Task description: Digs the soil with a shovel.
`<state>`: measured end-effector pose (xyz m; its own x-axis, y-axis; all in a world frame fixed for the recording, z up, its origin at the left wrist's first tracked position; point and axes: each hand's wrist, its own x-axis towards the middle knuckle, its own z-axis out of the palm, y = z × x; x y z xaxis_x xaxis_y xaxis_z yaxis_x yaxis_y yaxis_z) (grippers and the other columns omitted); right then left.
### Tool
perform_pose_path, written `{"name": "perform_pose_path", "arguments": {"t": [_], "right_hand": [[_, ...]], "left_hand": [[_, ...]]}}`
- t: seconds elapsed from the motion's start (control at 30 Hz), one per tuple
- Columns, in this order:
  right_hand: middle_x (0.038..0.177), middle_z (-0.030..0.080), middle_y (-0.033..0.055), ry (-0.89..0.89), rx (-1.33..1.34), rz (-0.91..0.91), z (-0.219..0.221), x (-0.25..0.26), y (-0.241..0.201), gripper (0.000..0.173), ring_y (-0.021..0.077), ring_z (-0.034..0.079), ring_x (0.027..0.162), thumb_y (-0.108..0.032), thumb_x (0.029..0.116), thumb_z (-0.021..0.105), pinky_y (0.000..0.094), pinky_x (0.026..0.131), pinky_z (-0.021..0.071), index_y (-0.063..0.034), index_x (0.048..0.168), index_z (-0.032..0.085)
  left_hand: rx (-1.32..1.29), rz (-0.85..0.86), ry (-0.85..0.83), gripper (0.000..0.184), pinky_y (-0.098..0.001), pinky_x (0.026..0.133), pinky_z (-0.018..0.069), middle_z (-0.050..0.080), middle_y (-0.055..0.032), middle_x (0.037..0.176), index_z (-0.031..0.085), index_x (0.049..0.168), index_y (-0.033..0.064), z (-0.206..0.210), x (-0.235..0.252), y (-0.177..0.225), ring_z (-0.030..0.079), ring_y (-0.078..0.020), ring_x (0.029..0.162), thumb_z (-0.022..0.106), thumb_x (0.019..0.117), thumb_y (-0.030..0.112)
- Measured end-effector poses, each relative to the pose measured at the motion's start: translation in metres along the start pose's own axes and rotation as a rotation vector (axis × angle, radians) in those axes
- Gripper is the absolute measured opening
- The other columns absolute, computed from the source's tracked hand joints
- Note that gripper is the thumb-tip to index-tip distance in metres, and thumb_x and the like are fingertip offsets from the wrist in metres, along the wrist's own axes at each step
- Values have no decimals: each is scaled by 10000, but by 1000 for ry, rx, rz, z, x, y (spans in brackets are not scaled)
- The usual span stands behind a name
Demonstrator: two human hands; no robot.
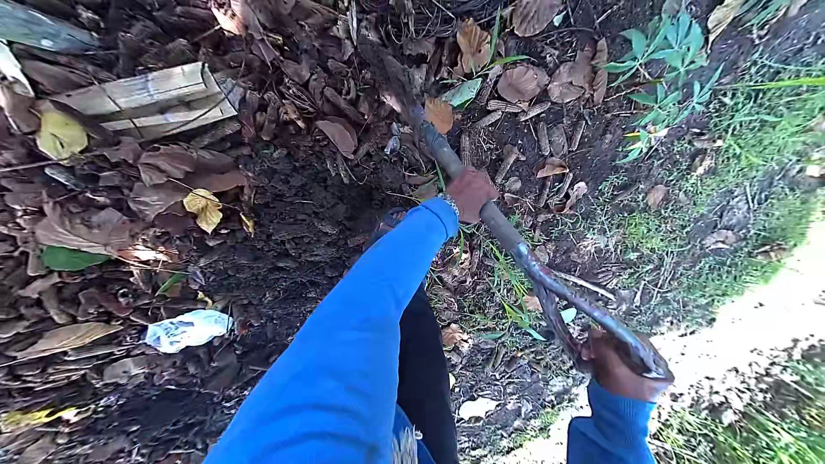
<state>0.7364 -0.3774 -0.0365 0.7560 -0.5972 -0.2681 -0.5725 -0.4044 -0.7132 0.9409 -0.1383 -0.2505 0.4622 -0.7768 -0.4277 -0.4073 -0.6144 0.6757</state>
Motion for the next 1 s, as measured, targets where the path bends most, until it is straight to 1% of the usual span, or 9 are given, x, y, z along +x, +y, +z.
{"name": "perform_pose_path", "arguments": {"t": [0.1,0.27,0.33,0.4,0.57,0.67,0.77,0.87,1.0], "right_hand": [[639,638,-70,66,-29,55,0,-4,1,277,81,607,486,-6,658,745,308,475,576,-79,894,620],[621,647,-32,-73,80,223,14,-48,16,256,102,587,456,14,656,719,312,439,552,-48,892,644],[589,630,-14,-93,104,341,11,-58,21,257,121,567,423,24,657,721,325,410,539,-49,888,633],[591,633,-7,-136,62,356,29,-62,25,256,125,572,422,15,648,744,332,410,538,-42,876,641],[753,714,68,-562,-145,26,104,-116,-27,277,139,684,640,-127,669,798,383,624,602,0,900,714],[700,706,44,-618,-152,-193,114,-140,-52,260,119,682,627,-226,653,776,371,588,573,-54,839,720],[738,725,-2,-606,-27,-24,88,-139,-49,301,33,680,642,-207,646,828,263,628,598,-40,877,732],[742,726,-25,-460,63,149,30,-130,-30,354,50,675,597,-116,608,838,271,572,609,-27,926,711],[766,724,-116,-293,147,169,-43,-122,-21,341,13,675,629,68,695,736,238,611,612,-92,988,669]], "left_hand": [[-37,-57,-8,356,-564,1025,406,726,-100,1045,744,1062,157,13,-26,7,644,-319,1078,833,736,268],[-24,-114,-16,376,-576,1019,435,741,-73,970,762,1011,177,56,-88,-3,666,-311,1033,877,683,323],[-16,-150,-23,358,-585,958,472,740,-63,897,765,935,188,78,-113,8,683,-305,936,888,651,367],[-36,-233,-105,324,-590,954,458,739,-83,952,762,973,163,89,-142,-4,676,-315,973,857,702,313],[-189,-532,-311,421,-566,1078,437,714,-142,1172,745,1140,102,110,-272,-49,629,-356,1184,839,731,134],[-240,-629,-331,491,-556,1123,388,684,-181,1235,714,1230,81,99,-319,-48,583,-377,1250,825,758,163],[-219,-566,-371,497,-591,1128,380,688,-196,1216,701,1232,87,97,-315,-35,592,-397,1235,817,757,174],[-216,-380,-272,413,-639,1028,438,715,-201,1118,718,1140,75,96,-283,3,650,-413,1126,813,760,204],[-180,-239,-161,328,-620,1028,442,725,-175,1073,729,1089,74,70,-215,62,662,-391,1095,774,786,191]]}}
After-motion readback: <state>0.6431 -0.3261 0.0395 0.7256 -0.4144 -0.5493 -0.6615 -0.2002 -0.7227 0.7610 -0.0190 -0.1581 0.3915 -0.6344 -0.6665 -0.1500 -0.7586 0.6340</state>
